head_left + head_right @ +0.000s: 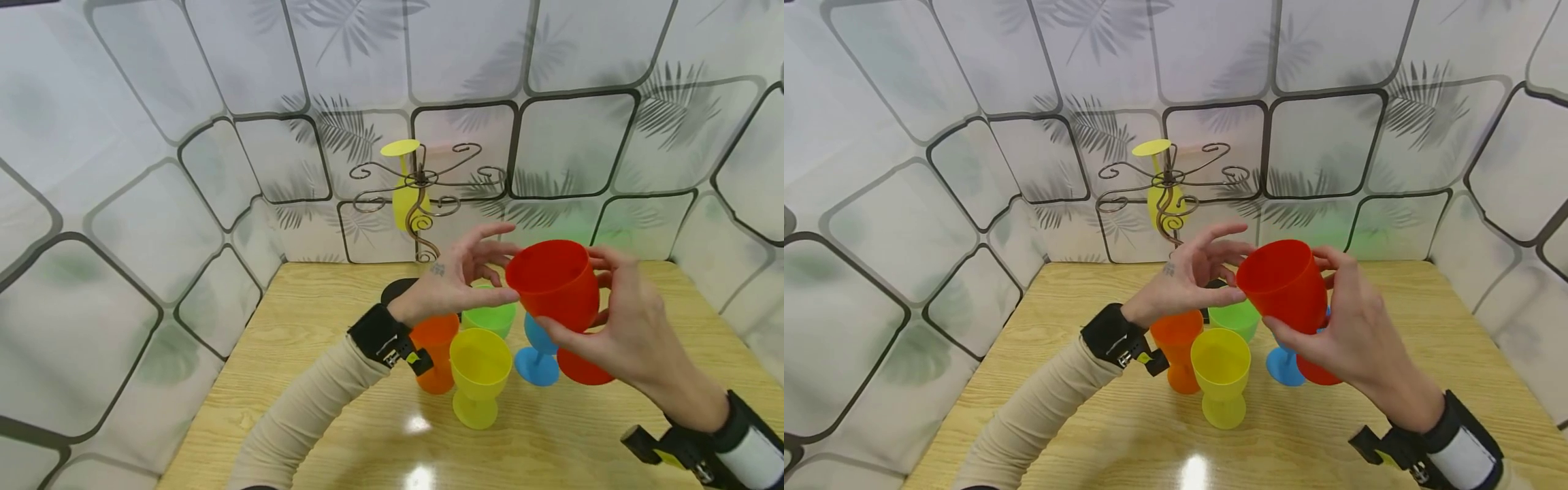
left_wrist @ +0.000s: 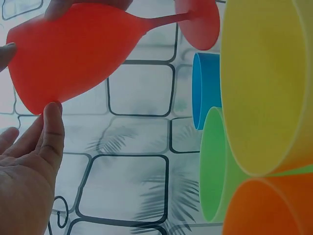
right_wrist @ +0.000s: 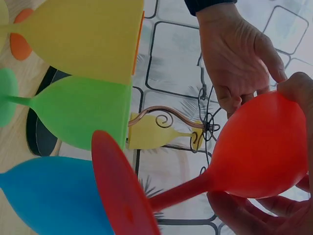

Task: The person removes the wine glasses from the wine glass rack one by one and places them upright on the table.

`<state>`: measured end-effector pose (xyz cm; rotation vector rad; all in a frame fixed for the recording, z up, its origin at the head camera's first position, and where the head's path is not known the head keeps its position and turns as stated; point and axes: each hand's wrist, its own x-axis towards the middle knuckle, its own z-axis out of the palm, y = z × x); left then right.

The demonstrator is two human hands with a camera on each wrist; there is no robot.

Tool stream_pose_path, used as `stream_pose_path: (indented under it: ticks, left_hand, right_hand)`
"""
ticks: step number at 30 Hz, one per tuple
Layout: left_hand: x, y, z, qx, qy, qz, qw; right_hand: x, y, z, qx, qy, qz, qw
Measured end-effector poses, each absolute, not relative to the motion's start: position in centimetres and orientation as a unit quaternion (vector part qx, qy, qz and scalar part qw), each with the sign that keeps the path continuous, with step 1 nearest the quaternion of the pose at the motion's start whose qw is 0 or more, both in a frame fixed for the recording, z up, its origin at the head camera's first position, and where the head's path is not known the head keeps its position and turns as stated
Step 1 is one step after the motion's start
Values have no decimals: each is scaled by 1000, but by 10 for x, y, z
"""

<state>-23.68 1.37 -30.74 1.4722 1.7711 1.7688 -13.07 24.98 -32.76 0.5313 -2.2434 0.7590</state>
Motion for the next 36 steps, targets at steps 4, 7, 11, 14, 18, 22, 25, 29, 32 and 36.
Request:
stream_pose_path:
  ticks: [4,7,11,14,18,22,25,29,32,36]
  left_hand:
    - [-235,15,-308,505,610,597,126]
    - [-234,15,-310,509,614,590,125]
    - [-232,15,-312,519,624,571,119]
    - [-232,15,-314,528,631,555,119]
    - [-231,15,-316,538,642,533,120]
    - [-229,16,-317,538,658,511,127]
    - [-227,17,-319,535,671,496,131]
    - [-226,18,-322,539,683,475,129]
    - [-226,19,-324,549,686,460,129]
    - [-227,20,-327,565,698,424,117]
  right_hand:
    - [-128,250,-335,197,-863,316,341]
    - [-125,249,-340,194,-860,337,331]
    - [-122,248,-348,193,-855,367,312]
    - [-119,247,-353,191,-854,380,299]
    - [-115,248,-361,183,-856,386,292]
    - [-112,249,-371,177,-856,391,289]
    - [-110,249,-378,173,-858,390,285]
    - [-108,249,-386,171,-859,393,281]
    - [-106,248,-392,165,-858,403,271]
    - [-103,247,-399,144,-865,413,248]
